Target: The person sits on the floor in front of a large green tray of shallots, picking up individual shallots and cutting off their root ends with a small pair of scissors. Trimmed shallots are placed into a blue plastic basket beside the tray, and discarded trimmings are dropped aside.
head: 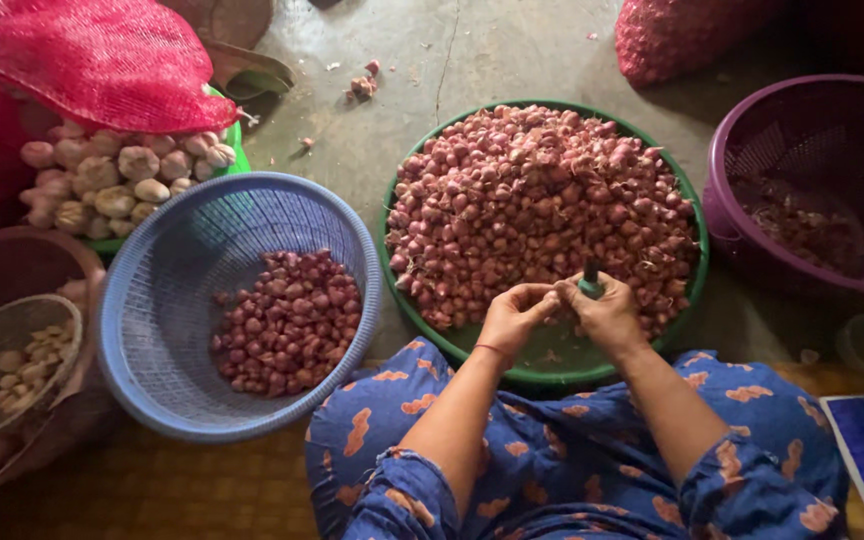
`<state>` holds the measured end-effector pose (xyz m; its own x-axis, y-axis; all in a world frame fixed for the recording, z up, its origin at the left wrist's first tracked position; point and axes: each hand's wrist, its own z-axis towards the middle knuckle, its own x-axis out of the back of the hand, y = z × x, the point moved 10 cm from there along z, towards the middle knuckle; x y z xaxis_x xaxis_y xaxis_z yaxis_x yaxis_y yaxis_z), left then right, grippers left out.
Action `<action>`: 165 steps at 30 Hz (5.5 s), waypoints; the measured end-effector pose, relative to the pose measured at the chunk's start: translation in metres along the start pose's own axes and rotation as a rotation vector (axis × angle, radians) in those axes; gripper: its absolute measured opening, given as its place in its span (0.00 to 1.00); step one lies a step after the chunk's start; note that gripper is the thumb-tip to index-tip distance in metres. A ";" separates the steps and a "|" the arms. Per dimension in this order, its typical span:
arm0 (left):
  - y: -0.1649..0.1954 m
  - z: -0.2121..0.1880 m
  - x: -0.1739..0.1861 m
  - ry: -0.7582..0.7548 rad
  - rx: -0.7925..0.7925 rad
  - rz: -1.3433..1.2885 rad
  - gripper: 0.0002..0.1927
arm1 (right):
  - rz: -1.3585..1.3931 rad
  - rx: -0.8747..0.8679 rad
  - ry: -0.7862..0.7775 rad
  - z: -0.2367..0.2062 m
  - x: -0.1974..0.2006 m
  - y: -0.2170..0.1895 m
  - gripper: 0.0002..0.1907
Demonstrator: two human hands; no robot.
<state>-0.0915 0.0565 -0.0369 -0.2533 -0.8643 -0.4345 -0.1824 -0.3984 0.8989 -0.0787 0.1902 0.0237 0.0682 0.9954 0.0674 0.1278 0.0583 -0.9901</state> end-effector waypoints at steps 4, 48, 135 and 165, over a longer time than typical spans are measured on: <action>0.014 0.001 0.013 0.085 -0.065 -0.097 0.15 | 0.220 -0.101 -0.040 -0.001 0.002 -0.001 0.17; 0.032 -0.006 0.011 0.015 -0.145 -0.027 0.19 | -0.043 0.031 -0.314 -0.004 -0.011 0.020 0.18; 0.034 -0.009 0.020 0.031 -0.028 -0.118 0.17 | -0.042 -0.093 -0.241 0.001 -0.003 0.026 0.19; 0.035 -0.009 0.021 0.065 -0.064 -0.094 0.16 | -0.014 0.059 -0.364 -0.012 -0.009 -0.008 0.22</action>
<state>-0.0952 0.0214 -0.0143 -0.1750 -0.8395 -0.5144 -0.1405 -0.4959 0.8570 -0.0686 0.1794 0.0324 -0.2908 0.9558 0.0433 0.0683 0.0658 -0.9955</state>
